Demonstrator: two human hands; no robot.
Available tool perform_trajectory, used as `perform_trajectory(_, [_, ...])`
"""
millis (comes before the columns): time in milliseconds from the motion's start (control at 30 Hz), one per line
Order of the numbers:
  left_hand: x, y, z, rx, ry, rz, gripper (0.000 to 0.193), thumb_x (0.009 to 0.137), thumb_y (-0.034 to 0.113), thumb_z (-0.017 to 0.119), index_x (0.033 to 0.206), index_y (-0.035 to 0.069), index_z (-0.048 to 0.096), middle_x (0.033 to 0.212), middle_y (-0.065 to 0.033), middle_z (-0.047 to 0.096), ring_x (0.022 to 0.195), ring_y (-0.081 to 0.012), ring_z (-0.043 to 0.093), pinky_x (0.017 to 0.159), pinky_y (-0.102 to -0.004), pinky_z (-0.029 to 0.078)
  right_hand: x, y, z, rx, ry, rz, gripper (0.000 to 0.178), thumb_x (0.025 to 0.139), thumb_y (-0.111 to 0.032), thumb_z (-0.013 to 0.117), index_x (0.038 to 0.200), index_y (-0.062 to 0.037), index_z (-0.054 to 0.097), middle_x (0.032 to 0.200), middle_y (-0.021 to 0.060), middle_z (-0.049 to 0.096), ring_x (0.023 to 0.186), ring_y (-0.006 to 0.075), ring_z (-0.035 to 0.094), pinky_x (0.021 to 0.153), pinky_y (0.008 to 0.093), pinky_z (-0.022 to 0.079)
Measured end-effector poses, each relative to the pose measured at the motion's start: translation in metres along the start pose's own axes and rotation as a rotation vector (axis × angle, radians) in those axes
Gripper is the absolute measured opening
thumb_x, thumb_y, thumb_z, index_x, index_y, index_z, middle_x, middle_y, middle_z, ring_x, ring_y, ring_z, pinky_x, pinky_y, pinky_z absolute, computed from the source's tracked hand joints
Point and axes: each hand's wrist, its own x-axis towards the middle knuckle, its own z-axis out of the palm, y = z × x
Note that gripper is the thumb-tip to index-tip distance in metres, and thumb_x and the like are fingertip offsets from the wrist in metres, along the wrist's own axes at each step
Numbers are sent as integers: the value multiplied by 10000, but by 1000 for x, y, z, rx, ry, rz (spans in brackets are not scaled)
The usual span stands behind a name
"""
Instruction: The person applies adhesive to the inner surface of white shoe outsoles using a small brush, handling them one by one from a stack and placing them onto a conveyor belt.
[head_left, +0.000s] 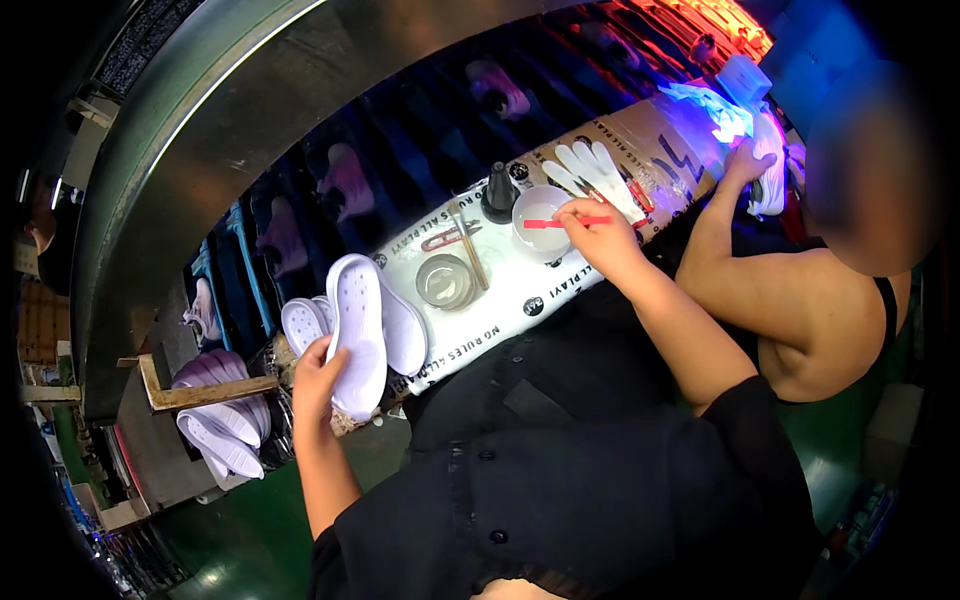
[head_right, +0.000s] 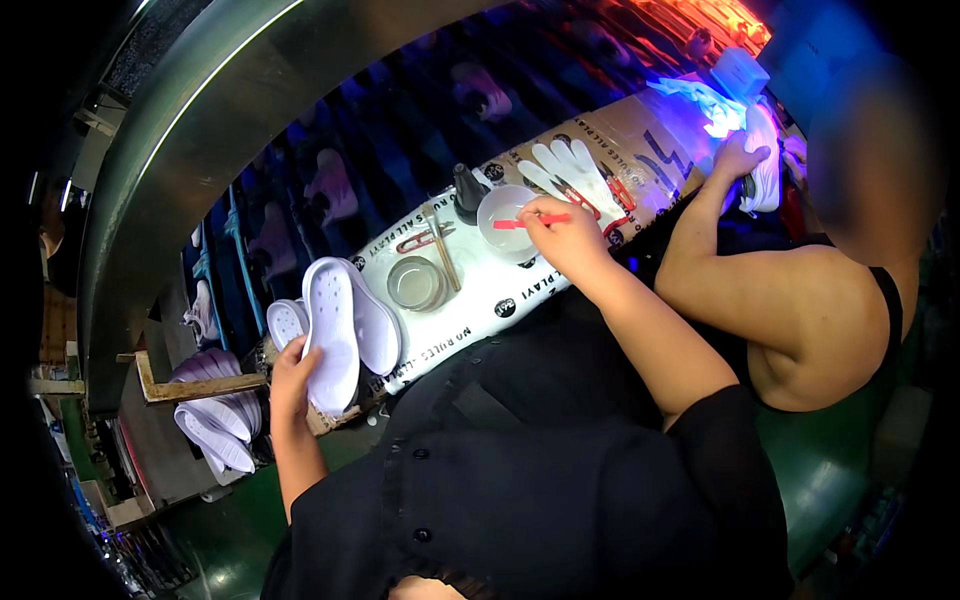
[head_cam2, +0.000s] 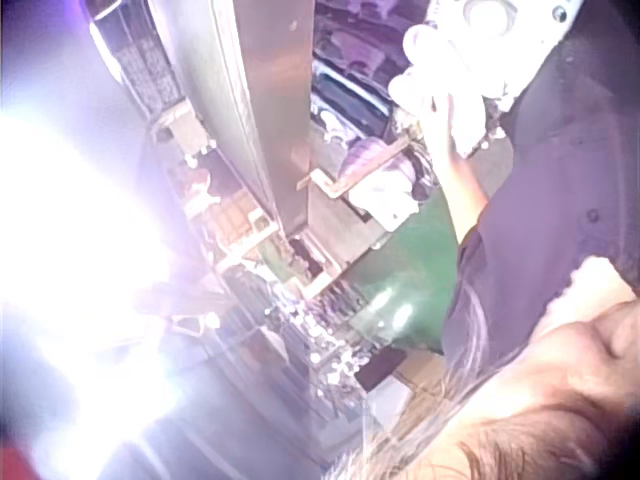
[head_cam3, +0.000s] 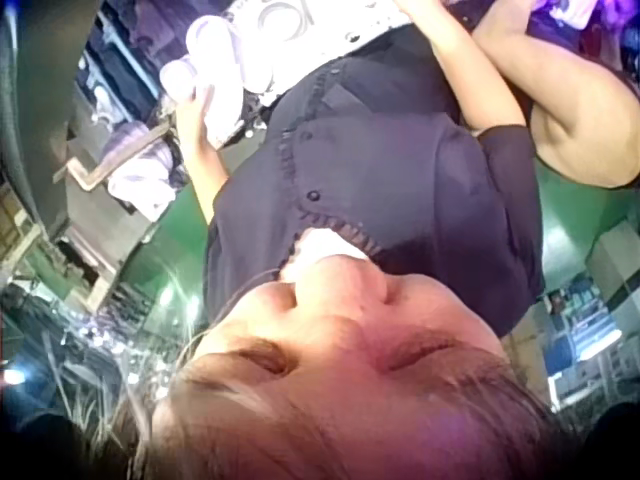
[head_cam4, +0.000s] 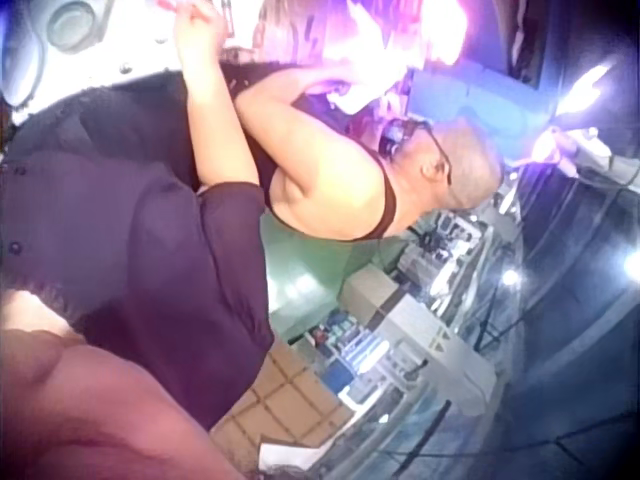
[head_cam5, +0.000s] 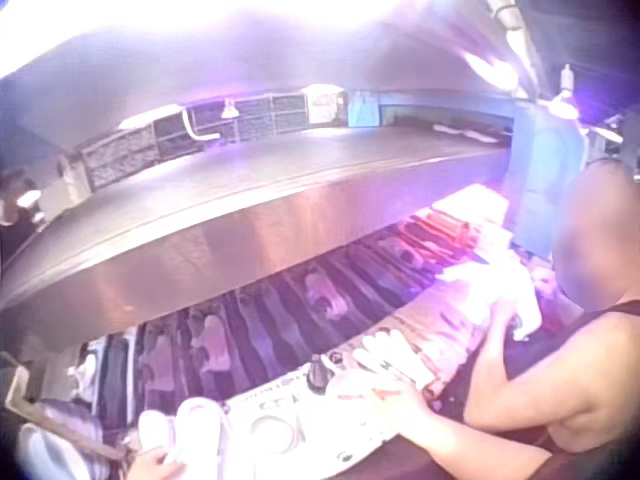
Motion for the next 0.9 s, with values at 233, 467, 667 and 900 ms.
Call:
perform_trajectory(233, [-100, -17, -16, -210, -446, -346, 646, 767, 255, 735, 1316, 4, 507, 1249, -103, 588, 1104, -158, 570, 977, -318, 428, 5, -9, -9, 80, -68, 222, 128, 893, -138, 606, 935, -43, 680, 846, 67, 682, 751, 122, 620, 701, 264, 473])
perform_trajectory(467, [-130, -9, 1, -533, -202, -446, 850, 807, 507, 531, 1467, 18, 313, 1407, -197, 444, 1245, -338, 482, 1031, -438, 384, -12, -6, -13, 125, 25, 186, 124, 908, -128, 602, 931, -35, 681, 722, -3, 631, 641, 71, 551, 583, 232, 437])
perform_trajectory(667, [-61, 1, 32, -1025, -560, -375, 835, 875, 635, 413, 1420, 3, 384, 1286, -255, 545, 1064, -403, 612, 875, -506, 531, -21, -55, -37, 410, -107, 220, 249, 936, -143, 604, 1142, -4, 627, 795, 35, 648, 742, 90, 594, 694, 227, 468])
perform_trajectory(900, [-26, 27, 66, -905, -871, -368, 816, 870, 620, 441, 1393, -6, 409, 1219, -290, 572, 950, -406, 664, 776, -480, 589, -19, -174, -4, 156, -697, -551, 185, 738, -47, 746, 921, -73, 734, 820, 38, 671, 805, 185, 620, 852, 366, 461])
